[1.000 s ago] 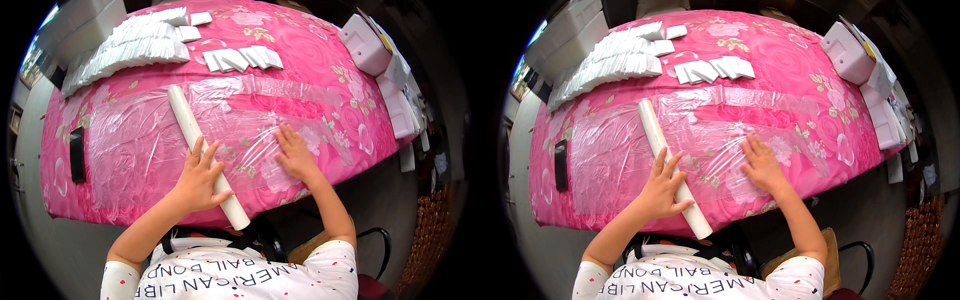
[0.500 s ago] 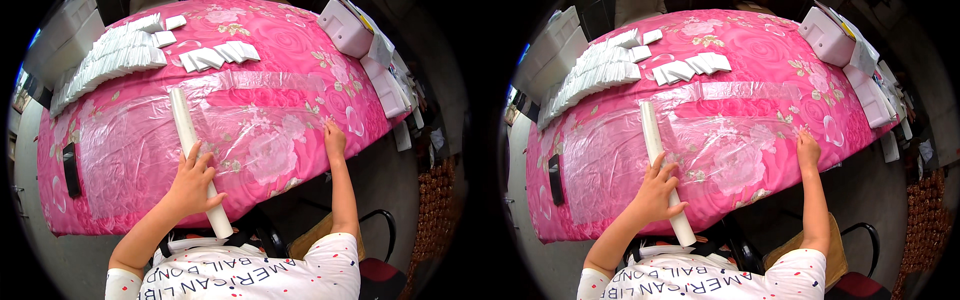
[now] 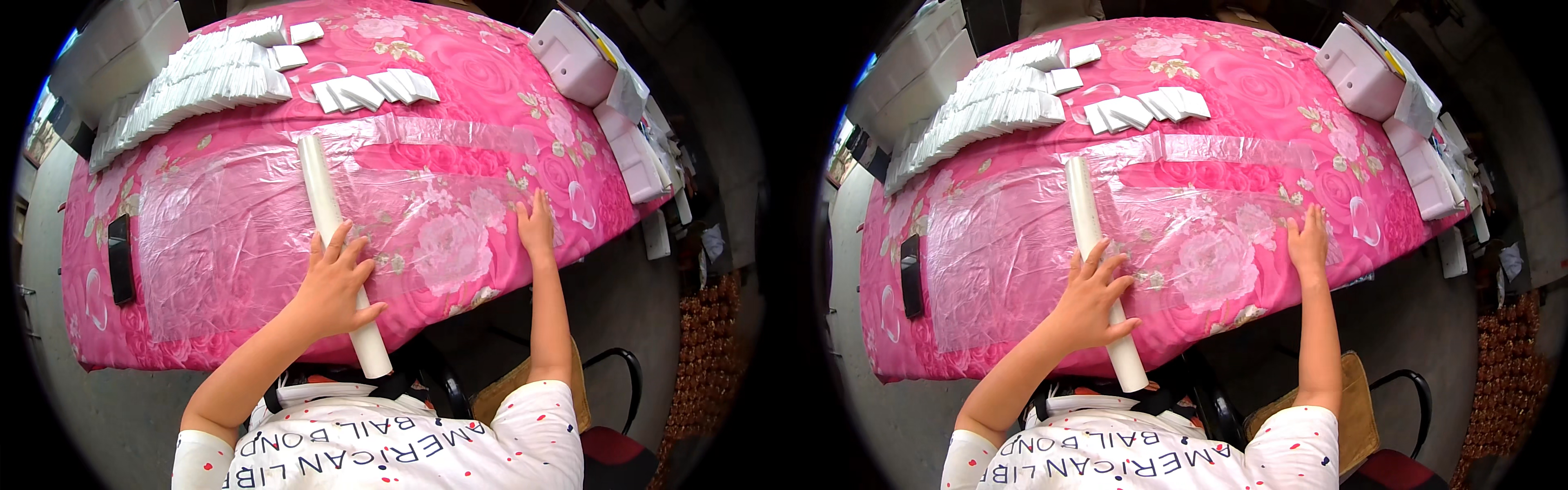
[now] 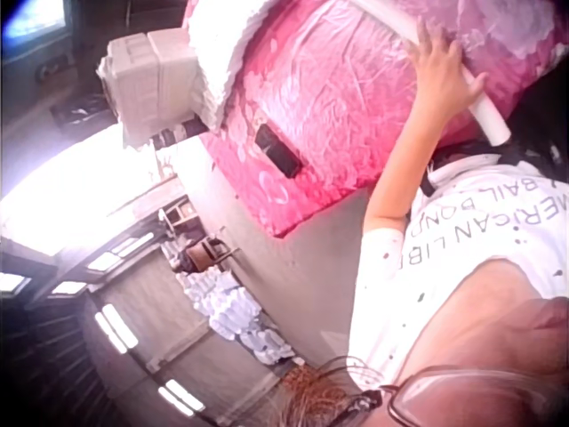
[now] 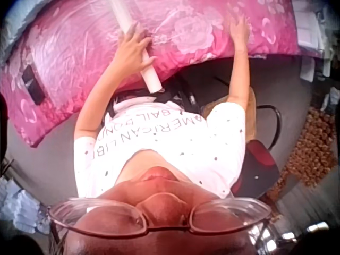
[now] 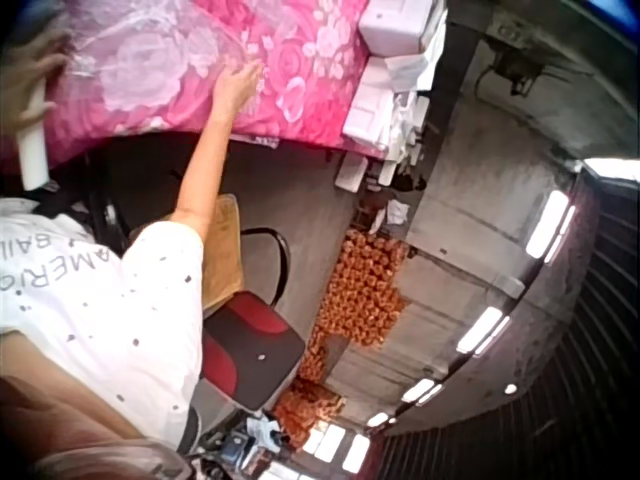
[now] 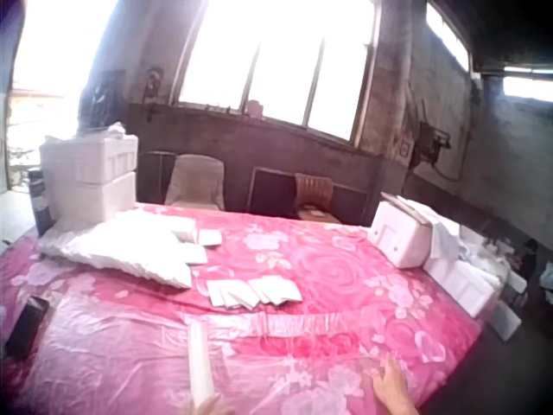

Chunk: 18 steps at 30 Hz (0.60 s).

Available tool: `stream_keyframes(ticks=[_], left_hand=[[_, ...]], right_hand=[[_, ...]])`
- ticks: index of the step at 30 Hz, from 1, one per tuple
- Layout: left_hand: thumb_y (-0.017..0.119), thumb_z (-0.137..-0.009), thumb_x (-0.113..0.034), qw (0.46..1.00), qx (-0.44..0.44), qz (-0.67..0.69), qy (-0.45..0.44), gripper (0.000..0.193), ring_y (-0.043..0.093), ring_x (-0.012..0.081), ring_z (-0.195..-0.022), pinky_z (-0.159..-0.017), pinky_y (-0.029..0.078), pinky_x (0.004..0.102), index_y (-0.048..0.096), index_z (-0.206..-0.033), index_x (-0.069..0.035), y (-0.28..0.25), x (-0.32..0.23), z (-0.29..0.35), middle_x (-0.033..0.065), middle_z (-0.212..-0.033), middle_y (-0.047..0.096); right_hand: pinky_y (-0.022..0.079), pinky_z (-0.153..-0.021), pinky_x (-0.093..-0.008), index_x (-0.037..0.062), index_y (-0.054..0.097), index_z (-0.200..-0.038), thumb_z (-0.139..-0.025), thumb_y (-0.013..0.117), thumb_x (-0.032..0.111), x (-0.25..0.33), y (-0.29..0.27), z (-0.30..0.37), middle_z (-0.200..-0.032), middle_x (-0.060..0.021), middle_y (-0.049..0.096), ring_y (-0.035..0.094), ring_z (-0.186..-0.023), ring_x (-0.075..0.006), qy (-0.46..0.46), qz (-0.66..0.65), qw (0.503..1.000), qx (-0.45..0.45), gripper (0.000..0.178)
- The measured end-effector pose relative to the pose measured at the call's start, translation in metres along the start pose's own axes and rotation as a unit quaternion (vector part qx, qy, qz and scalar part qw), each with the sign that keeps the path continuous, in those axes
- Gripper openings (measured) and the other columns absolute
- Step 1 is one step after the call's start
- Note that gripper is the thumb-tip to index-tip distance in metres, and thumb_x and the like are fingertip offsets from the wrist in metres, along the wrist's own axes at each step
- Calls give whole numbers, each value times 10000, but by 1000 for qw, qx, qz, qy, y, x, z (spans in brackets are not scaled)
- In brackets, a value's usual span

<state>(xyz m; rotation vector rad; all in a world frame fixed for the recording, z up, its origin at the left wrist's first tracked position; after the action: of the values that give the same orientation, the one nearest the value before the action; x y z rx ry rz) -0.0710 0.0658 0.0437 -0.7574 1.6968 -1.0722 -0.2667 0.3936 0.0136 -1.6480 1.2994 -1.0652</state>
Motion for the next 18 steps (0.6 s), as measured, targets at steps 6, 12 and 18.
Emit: stream_keyframes(ticks=[6,12,18], left_hand=[[653,-671,-429,1000,-16,3,0,541,229,407,-1301,-1010,121,637,587,-1043,-41,1,-4,-3,162,-1251,451],[651,-672,-429,1000,-29,9,2,530,237,407,-1295,-1006,115,641,597,-1023,-36,0,-4,-2,158,-1246,456],[642,-711,-404,998,-58,27,27,583,234,381,-1302,-1028,121,597,528,-1152,-39,-2,-5,-3,164,-1265,446]], right_hand=[[344,-1010,-365,5,494,-1238,-904,474,332,-49,4,2,-1274,-193,480,438,-1209,-310,8,-12,1000,11,467],[490,-693,-391,35,629,-947,-869,526,188,3,-26,7,-891,-114,661,628,-814,-292,101,78,992,-10,201],[449,-588,-272,17,602,-909,-878,550,134,99,-56,20,-734,-61,625,589,-665,-141,25,-358,933,-26,131]])
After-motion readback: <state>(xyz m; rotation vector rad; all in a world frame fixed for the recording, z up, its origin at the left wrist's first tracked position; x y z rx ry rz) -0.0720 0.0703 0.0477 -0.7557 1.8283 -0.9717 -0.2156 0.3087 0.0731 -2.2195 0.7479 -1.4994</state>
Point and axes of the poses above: each hand's wrist, its own z-axis away from the middle knuckle, its own y-axis out of the palm, x = y × z, the point moved 8 cm from there along -z, towards the middle knuckle
